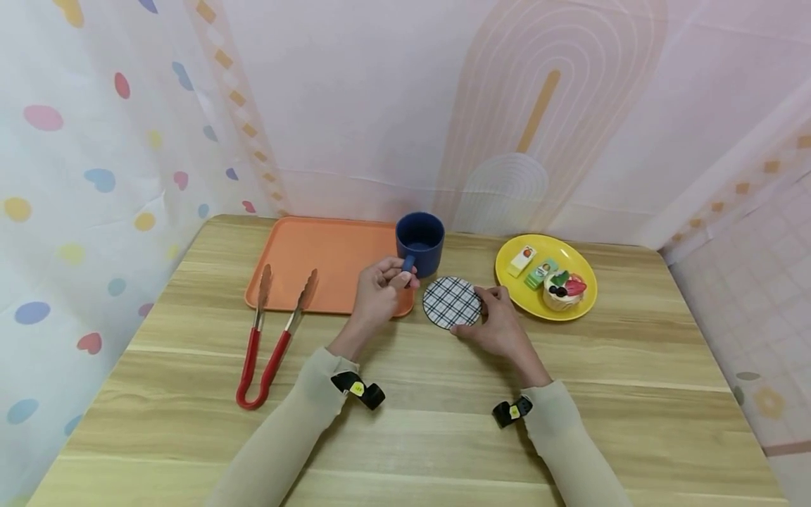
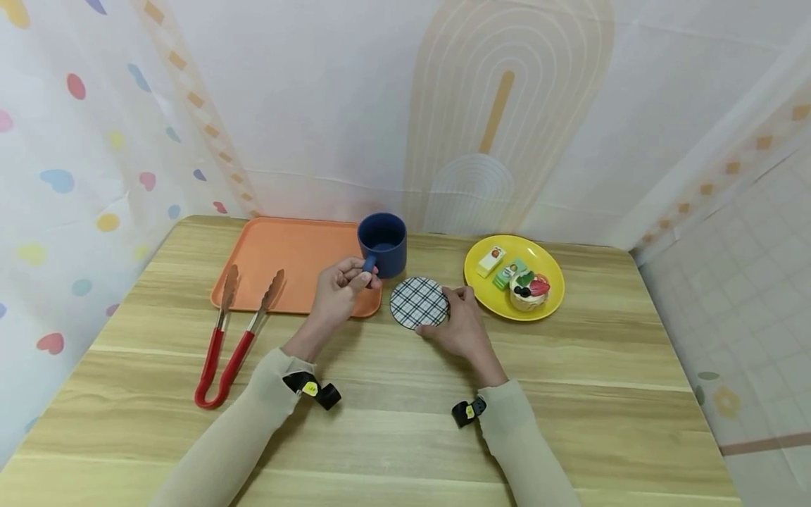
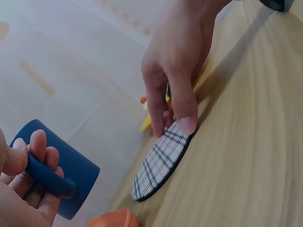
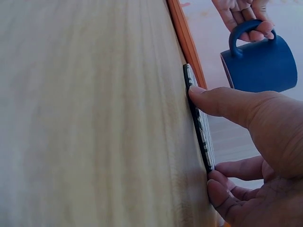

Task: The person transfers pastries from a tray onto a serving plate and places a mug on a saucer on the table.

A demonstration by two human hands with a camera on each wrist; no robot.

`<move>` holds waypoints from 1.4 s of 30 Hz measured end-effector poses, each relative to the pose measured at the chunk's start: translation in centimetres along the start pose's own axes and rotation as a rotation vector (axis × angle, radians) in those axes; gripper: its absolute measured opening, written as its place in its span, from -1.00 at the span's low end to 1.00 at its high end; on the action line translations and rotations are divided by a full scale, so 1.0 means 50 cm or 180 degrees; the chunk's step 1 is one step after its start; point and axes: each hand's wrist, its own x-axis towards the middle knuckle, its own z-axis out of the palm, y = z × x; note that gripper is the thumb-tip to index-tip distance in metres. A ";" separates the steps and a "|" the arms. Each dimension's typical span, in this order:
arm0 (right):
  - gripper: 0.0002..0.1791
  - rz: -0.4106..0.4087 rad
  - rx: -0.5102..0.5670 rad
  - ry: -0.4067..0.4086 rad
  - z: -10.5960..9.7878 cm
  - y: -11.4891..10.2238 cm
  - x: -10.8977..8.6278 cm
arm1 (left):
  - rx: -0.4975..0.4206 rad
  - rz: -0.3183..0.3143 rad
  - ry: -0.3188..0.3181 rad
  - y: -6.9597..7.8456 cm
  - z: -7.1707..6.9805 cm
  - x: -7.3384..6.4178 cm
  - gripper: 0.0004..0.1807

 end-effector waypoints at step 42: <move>-0.02 -0.0248 0.0015 0.0141 0.003 0.013 0.000 | 0.0158 -0.0227 -0.0476 -0.048 0.090 -0.079 -0.91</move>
